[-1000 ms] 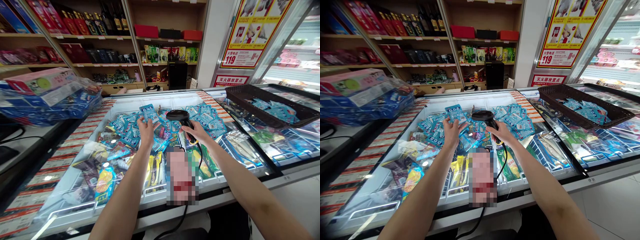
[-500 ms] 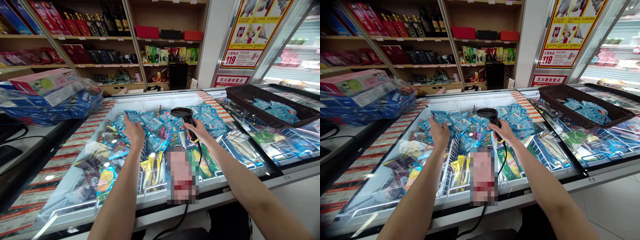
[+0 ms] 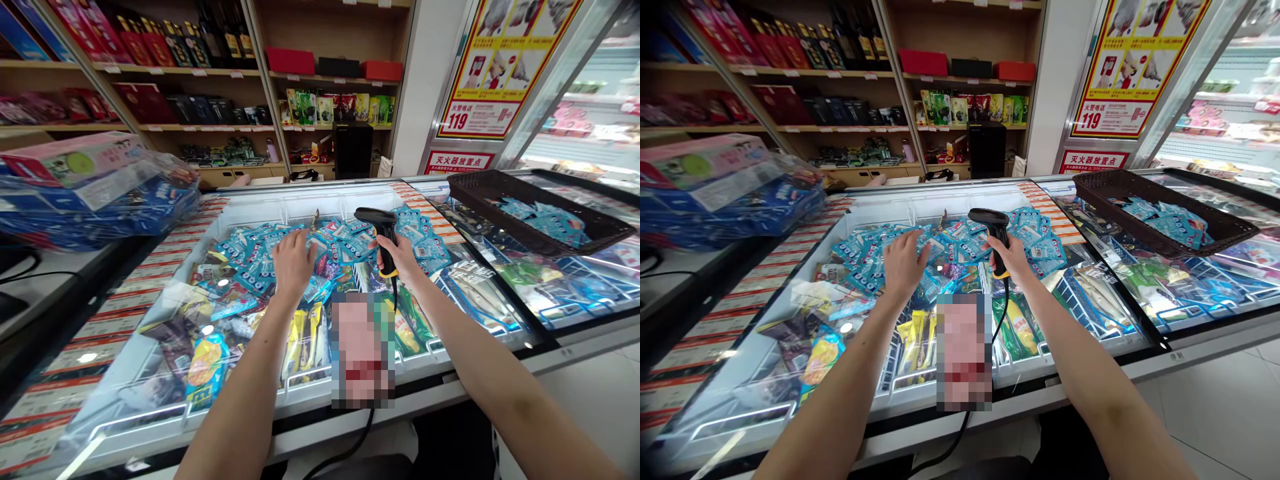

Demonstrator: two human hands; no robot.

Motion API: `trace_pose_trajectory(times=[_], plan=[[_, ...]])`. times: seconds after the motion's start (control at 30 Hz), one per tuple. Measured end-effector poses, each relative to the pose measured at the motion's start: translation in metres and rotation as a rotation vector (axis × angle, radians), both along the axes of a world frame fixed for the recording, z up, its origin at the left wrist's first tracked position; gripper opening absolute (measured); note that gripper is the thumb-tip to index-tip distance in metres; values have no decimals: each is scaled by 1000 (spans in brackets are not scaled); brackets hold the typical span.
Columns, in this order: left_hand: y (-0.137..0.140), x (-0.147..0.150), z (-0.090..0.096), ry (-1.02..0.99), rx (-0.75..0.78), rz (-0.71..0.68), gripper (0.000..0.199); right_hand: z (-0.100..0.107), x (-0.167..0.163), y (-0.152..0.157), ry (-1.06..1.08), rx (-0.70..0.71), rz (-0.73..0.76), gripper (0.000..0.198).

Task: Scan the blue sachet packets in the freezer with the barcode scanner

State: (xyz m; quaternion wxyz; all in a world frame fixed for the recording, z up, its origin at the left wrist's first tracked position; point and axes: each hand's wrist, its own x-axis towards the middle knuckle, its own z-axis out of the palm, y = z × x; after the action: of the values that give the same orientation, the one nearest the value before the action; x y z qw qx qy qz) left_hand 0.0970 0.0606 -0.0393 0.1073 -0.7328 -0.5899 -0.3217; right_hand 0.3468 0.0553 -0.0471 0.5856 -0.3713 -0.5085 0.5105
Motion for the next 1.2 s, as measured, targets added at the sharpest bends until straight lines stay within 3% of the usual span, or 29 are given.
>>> trace_pose_trajectory(times=[0.13,0.3,0.47,0.83,1.2], plan=[[4,4,-14,137,-69,-196,39,-1,0,0,8,3,0,37],[10,-6,-27,153,-86,-120,33,-1,1,2,-2,-13,4,36],[13,-12,-29,163,-21,-24,40,-3,1,5,-34,-29,-3,37],[10,2,-23,126,23,-163,39,0,-4,4,-15,-58,-13,42],[2,2,-19,116,-46,-185,40,8,-9,3,-83,-47,53,37]])
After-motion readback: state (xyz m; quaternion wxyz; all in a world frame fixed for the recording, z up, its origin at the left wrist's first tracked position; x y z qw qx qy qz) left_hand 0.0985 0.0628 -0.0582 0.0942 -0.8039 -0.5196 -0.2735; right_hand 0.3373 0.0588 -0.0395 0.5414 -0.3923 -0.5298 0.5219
